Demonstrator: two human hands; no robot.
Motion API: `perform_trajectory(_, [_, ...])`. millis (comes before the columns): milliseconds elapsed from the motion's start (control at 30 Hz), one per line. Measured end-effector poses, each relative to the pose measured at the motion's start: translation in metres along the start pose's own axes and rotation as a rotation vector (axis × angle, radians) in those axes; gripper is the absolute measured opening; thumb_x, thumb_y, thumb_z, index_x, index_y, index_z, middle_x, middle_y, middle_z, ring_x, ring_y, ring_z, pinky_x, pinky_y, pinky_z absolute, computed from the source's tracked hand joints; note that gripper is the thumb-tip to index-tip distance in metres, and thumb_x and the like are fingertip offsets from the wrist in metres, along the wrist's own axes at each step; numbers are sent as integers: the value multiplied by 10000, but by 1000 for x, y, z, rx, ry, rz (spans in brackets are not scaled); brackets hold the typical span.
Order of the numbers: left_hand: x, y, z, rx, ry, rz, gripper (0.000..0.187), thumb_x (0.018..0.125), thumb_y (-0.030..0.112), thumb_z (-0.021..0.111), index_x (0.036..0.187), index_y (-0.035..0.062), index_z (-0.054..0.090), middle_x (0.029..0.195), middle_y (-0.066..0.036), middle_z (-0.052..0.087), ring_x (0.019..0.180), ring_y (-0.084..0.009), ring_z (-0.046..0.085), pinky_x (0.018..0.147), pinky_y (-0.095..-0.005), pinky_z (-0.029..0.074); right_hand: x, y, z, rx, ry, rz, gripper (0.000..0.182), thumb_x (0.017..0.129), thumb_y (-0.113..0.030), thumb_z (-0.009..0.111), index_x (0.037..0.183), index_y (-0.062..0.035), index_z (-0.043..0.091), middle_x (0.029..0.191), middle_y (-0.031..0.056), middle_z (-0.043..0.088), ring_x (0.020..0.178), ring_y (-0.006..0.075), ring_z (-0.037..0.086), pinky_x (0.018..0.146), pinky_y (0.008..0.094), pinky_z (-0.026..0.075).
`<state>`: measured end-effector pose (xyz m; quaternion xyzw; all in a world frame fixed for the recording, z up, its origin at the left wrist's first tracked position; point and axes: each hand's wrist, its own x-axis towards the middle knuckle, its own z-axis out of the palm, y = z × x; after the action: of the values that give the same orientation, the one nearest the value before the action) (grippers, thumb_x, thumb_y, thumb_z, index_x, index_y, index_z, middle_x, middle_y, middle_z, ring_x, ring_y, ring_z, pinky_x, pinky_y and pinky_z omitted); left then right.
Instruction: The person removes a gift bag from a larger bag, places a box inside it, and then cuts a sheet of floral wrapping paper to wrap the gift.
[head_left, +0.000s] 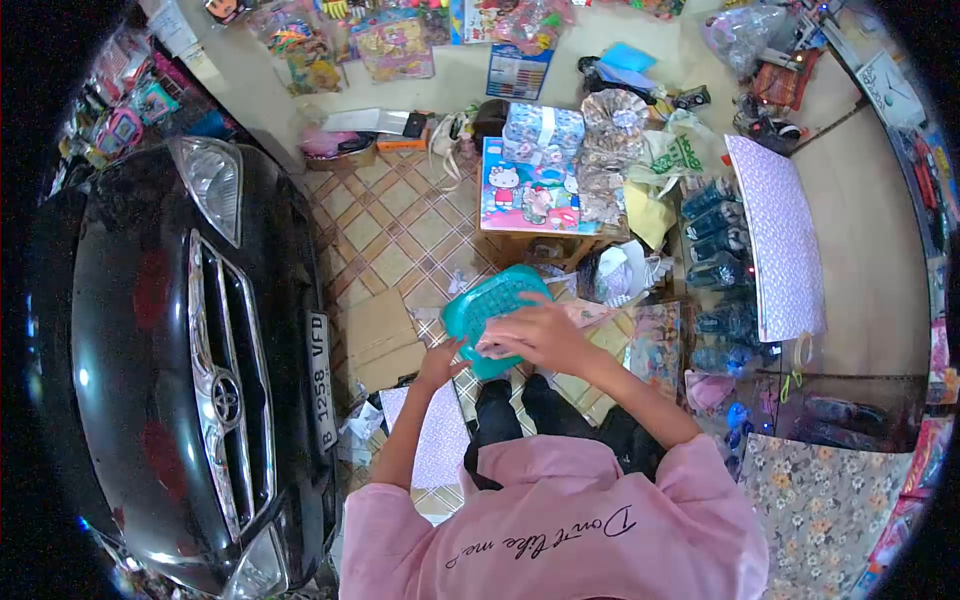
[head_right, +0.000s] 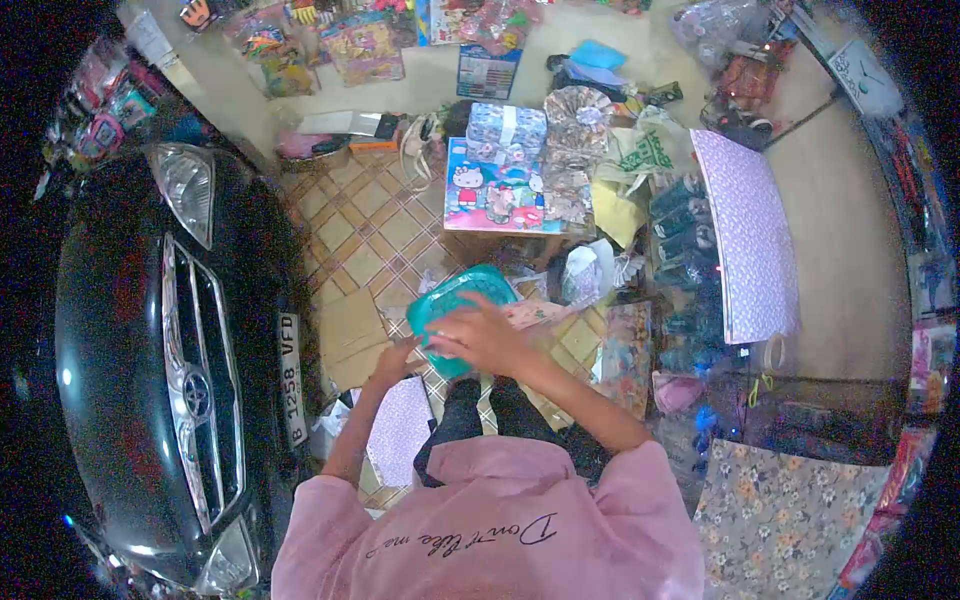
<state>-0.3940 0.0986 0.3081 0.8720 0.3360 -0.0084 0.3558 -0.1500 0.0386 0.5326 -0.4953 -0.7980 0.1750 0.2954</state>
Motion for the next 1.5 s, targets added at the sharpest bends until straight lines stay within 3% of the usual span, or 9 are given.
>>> perform_trajectory(233, [-5,84,-48,-465,351,81,936,669,195,784,1415,83,231,1412,-145,337,1308,-292,313,1052,-409,289,-66,35,-85,-128,42,466,568,709,-292,717,1222,-138,526,1287,93,484,1217,253,424,1027,443,264])
perform_trajectory(367, [16,95,-67,-716,351,115,597,700,133,751,1244,79,512,1258,-135,523,1192,-300,466,1027,-422,318,-94,71,-88,-349,-79,478,515,711,-259,715,1181,-127,551,1272,87,493,1270,240,371,1056,424,220])
perform_trajectory(400, [21,97,-69,-660,398,71,343,719,74,700,1057,69,638,1061,-106,643,1027,-269,586,993,-417,353,-95,81,-84,-399,20,420,338,718,-262,703,1018,-124,632,1076,89,606,1130,240,501,1036,420,236])
perform_trajectory(533, [34,109,-115,-487,188,246,223,717,36,632,926,89,691,878,-61,687,881,-215,637,971,-414,361,-104,84,-98,-305,-58,532,151,731,-242,684,742,-96,647,637,75,600,655,257,581,819,385,395])
perform_trajectory(800, [57,130,-169,-420,337,168,191,723,55,645,902,82,705,1203,-129,539,1176,-283,451,1000,-393,318,-117,4,-69,-16,-92,538,112,747,-173,598,775,-65,587,780,121,612,734,335,600,610,437,469])
perform_trajectory(1100, [121,151,-111,-633,788,-57,782,793,273,685,1384,-9,256,1367,-270,315,1276,-324,335,1044,-426,264,-66,-7,11,134,93,627,120,719,-93,554,806,-12,571,755,187,583,734,362,589,632,452,461])
perform_trajectory(1300, [40,194,-114,-500,331,-206,958,753,303,709,1382,-91,103,1190,-316,489,1012,-334,577,844,-351,473,-54,-34,72,220,-1,573,181,735,-87,557,886,14,548,819,185,581,779,362,579,683,451,467])
perform_trajectory(1333, [32,181,-111,-319,341,-154,837,769,232,683,1374,-73,192,972,-265,615,774,-266,641,666,-309,506,-50,-41,72,248,10,535,193,740,-92,560,896,21,544,847,187,582,796,361,576,699,452,468])
perform_trajectory(1500, [17,145,-123,-349,233,-39,236,849,109,542,1019,-53,572,616,-129,571,545,-156,519,500,-313,397,-37,-60,66,373,-1,535,370,817,-271,599,1051,-1,502,1017,180,545,927,337,556,774,430,454])
